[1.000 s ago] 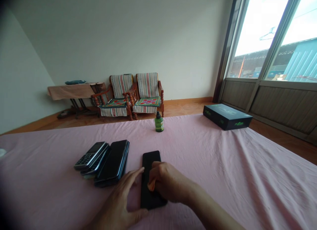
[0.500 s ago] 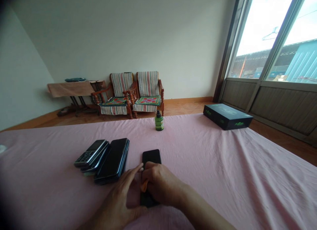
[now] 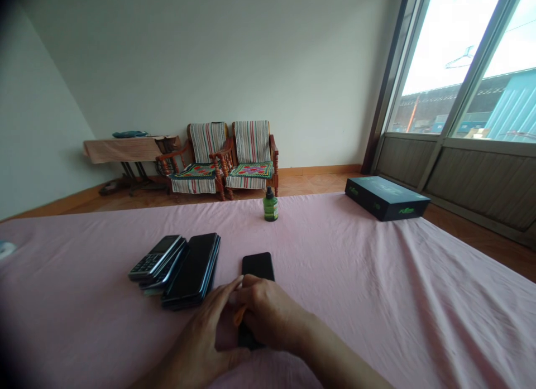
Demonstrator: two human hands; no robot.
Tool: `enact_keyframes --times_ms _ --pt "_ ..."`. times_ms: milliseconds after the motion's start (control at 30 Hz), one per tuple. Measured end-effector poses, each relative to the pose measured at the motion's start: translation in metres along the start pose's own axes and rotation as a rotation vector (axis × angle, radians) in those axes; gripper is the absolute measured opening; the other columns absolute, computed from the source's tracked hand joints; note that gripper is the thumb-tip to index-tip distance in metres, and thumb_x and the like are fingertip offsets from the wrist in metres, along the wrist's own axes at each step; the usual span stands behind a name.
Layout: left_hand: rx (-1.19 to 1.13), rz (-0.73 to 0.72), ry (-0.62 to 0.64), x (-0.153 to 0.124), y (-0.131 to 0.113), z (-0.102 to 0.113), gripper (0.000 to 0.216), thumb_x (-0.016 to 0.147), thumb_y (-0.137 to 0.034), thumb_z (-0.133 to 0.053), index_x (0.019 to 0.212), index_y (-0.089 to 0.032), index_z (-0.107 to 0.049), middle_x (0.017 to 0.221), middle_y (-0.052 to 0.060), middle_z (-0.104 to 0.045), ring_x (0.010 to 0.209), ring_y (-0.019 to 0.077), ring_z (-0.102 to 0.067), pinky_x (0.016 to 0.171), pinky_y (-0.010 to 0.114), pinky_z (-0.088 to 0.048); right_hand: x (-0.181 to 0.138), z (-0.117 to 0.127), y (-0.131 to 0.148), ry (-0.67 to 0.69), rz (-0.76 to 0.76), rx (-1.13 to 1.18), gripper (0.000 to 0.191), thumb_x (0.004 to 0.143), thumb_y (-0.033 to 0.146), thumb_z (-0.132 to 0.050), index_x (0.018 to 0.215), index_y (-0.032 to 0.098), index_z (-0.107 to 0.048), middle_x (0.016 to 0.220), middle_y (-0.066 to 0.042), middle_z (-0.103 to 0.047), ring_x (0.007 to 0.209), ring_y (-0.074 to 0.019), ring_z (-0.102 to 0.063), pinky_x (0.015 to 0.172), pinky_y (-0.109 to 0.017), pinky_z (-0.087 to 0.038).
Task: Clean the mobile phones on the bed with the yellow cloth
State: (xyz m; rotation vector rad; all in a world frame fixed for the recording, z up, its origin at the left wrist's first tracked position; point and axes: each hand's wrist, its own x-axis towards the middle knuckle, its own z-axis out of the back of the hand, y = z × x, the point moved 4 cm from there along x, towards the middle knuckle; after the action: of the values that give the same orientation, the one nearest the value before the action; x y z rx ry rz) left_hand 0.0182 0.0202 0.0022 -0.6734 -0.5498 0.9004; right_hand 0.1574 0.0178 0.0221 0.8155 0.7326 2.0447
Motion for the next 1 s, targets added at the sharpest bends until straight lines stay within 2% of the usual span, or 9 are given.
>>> enact_keyframes --times_ms 233,333,467,600,733,900,1000 --pt "-0.009 0.012 0.049 -0.001 -0.001 0.001 0.092 0.059 -0.01 -0.073 0.141 -0.024 -0.032 0.135 0.009 -0.047 0.122 0.0294 -0.045 0.105 0.048 -0.036 -0.02 0.032 -0.022 0.065 -0.205 -0.028 0.029 0.062 -0.004 -0.05 0.072 0.015 -0.069 0.079 0.0 -0.06 0.068 -0.0093 -0.057 0.06 -0.017 -0.042" --pt "0.003 0.017 0.049 0.0 0.0 0.0 0.092 0.058 -0.012 -0.075 0.14 -0.023 -0.034 0.135 0.01 -0.047 0.122 0.03 -0.045 0.105 0.048 -0.036 -0.018 0.025 -0.019 0.07 -0.197 -0.019 0.03 0.06 -0.004 -0.05 0.072 0.015 -0.068 0.08 0.0 -0.06 0.069 -0.0094 -0.057 0.061 -0.017 -0.043" --pt "0.01 0.008 0.041 0.0 0.001 -0.001 0.089 0.059 -0.013 -0.075 0.139 -0.025 -0.036 0.137 0.009 -0.046 0.125 0.0301 -0.041 0.107 0.048 -0.033 -0.008 0.008 -0.005 0.057 -0.115 0.0 0.033 0.059 -0.006 -0.045 0.073 0.015 -0.067 0.085 -0.001 -0.059 0.071 -0.0083 -0.057 0.063 -0.016 -0.043" --pt "0.012 0.008 0.062 0.0 0.0 0.0 0.09 0.059 -0.012 -0.073 0.139 -0.026 -0.034 0.136 0.009 -0.046 0.123 0.0291 -0.043 0.106 0.049 -0.033 -0.014 0.02 -0.012 0.097 -0.173 -0.02 0.029 0.06 -0.005 -0.049 0.071 0.015 -0.067 0.081 0.0 -0.059 0.069 -0.0088 -0.057 0.06 -0.016 -0.042" --pt "0.004 0.007 0.075 0.0 -0.004 0.002 0.091 0.059 -0.009 -0.072 0.14 -0.025 -0.033 0.138 0.008 -0.044 0.126 0.0272 -0.04 0.109 0.045 -0.031 -0.019 0.026 -0.02 0.063 -0.223 -0.027 0.029 0.059 -0.005 -0.049 0.07 0.015 -0.067 0.079 0.0 -0.059 0.068 -0.0097 -0.057 0.06 -0.017 -0.042" --pt "-0.008 0.001 0.074 0.0 -0.002 0.001 0.086 0.061 -0.012 -0.073 0.137 -0.023 -0.036 0.139 0.009 -0.044 0.128 0.0265 -0.038 0.11 0.044 -0.03 -0.007 0.0 -0.001 0.02 -0.065 0.043 0.031 0.06 -0.007 -0.045 0.071 0.015 -0.064 0.084 -0.001 -0.057 0.071 -0.0079 -0.055 0.062 -0.015 -0.042" --pt "-0.005 -0.009 0.084 -0.001 -0.002 0.002 0.084 0.062 -0.014 -0.073 0.137 -0.023 -0.036 0.139 0.009 -0.043 0.129 0.0264 -0.038 0.11 0.044 -0.03 -0.009 0.005 0.001 0.086 -0.07 0.039 0.03 0.059 -0.007 -0.046 0.07 0.015 -0.064 0.083 0.0 -0.057 0.07 -0.0072 -0.055 0.061 -0.014 -0.041"
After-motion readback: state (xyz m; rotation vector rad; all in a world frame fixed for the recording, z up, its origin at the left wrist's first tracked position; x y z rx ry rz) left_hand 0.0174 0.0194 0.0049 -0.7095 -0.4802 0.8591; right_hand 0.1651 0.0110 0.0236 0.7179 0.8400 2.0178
